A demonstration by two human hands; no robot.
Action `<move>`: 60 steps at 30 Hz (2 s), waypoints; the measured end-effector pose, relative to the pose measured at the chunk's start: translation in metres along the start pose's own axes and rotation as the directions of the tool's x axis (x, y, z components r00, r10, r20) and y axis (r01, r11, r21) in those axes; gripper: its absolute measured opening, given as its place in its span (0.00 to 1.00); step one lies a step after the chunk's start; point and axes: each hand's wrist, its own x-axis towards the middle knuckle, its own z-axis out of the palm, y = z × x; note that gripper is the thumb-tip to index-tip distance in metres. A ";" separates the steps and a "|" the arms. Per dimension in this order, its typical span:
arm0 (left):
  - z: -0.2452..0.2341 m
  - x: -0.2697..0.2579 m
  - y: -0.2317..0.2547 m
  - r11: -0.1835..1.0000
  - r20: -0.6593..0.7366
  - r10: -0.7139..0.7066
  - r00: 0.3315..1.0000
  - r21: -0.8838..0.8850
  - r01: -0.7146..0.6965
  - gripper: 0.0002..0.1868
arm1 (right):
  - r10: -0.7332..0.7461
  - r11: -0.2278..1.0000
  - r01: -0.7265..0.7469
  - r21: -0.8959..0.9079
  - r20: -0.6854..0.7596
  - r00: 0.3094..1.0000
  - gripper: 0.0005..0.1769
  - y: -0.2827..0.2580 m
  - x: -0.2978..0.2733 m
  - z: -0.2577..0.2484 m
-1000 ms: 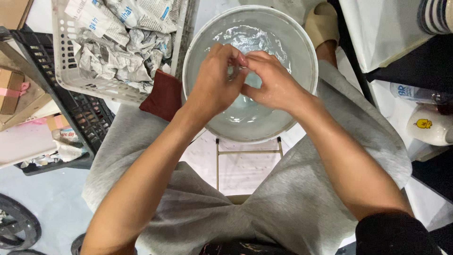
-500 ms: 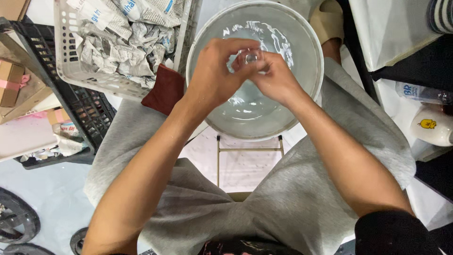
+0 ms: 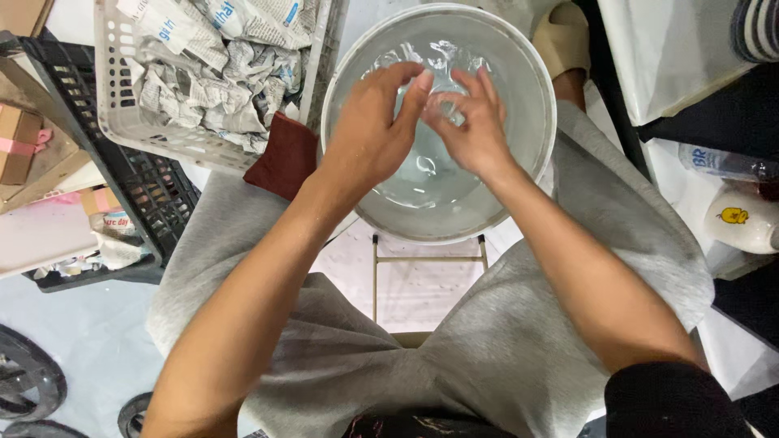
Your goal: The person sits cross-legged and washes various glassware and a small tray in a bucket of water. They scrub the items by hand, rinse them, and place them on a nearby shelf.
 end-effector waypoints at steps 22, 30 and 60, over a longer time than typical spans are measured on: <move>0.015 0.000 -0.006 0.143 0.673 -0.373 0.638 -0.638 0.756 0.33 | -0.655 0.689 0.623 -0.371 0.050 0.754 0.48 -0.094 -0.038 -0.051; -0.043 -0.002 0.058 0.763 0.006 -0.449 0.894 -0.518 0.387 0.15 | -0.106 0.946 0.208 -0.248 0.370 0.923 0.34 -0.087 -0.050 -0.067; 0.146 0.192 0.339 0.822 -0.078 0.498 0.863 -0.272 -0.500 0.16 | -0.410 0.627 0.737 0.252 -0.698 0.588 0.49 -0.116 -0.099 -0.173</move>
